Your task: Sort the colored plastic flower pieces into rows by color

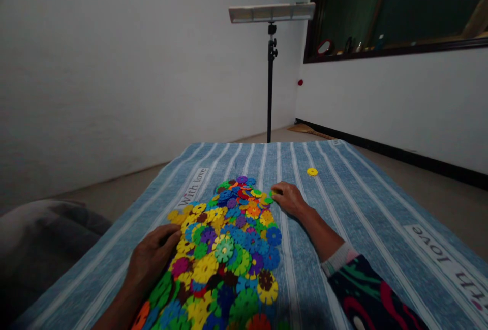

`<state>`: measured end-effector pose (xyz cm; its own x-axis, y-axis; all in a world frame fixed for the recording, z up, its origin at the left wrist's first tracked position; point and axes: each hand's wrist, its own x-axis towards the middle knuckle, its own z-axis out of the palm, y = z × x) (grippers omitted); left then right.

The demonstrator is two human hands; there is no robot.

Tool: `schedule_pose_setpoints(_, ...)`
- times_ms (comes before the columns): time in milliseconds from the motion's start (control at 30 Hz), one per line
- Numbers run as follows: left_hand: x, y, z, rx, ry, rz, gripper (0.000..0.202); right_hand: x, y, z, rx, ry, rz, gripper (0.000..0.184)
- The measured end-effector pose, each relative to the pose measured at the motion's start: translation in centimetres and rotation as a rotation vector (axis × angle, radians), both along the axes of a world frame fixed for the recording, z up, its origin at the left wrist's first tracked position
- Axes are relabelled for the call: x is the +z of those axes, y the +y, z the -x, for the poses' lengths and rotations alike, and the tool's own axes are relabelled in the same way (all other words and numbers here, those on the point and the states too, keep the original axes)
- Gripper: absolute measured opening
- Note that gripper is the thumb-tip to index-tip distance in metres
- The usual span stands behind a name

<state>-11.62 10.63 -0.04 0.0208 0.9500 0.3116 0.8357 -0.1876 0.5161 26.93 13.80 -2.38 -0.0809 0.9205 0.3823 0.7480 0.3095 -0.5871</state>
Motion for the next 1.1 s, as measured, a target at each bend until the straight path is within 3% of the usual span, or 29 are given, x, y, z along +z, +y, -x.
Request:
schedule_pose_setpoints(167, -0.1, 0.0, -0.1, 0.005, 0.012, 0.008, 0.037, -0.1, -1.8, -0.7, -0.064, 0.087, 0.030, 0.019)
schedule_pose_setpoints(433, -0.2, 0.0, -0.2, 0.004, 0.019, -0.015, 0.037, -0.1, -2.0, -0.3, -0.110, 0.066, -0.011, 0.021)
schedule_pose_setpoints(533, 0.0, -0.1, -0.3, -0.004, 0.032, -0.011, 0.037, 0.7, -2.6, 0.1, -0.052, 0.054, 0.021, 0.016)
schedule_pose_setpoints(733, 0.2, -0.2, -0.5, 0.008, 0.006, 0.010, 0.035, 2.6, -4.1, 1.1, 0.148, 0.108, 0.307, 0.017)
schedule_pose_setpoints(1100, 0.0, -0.1, -0.3, 0.002, 0.001, 0.022, 0.037, 4.1, -4.9, 3.7, 0.176, -0.311, 0.230, 0.009)
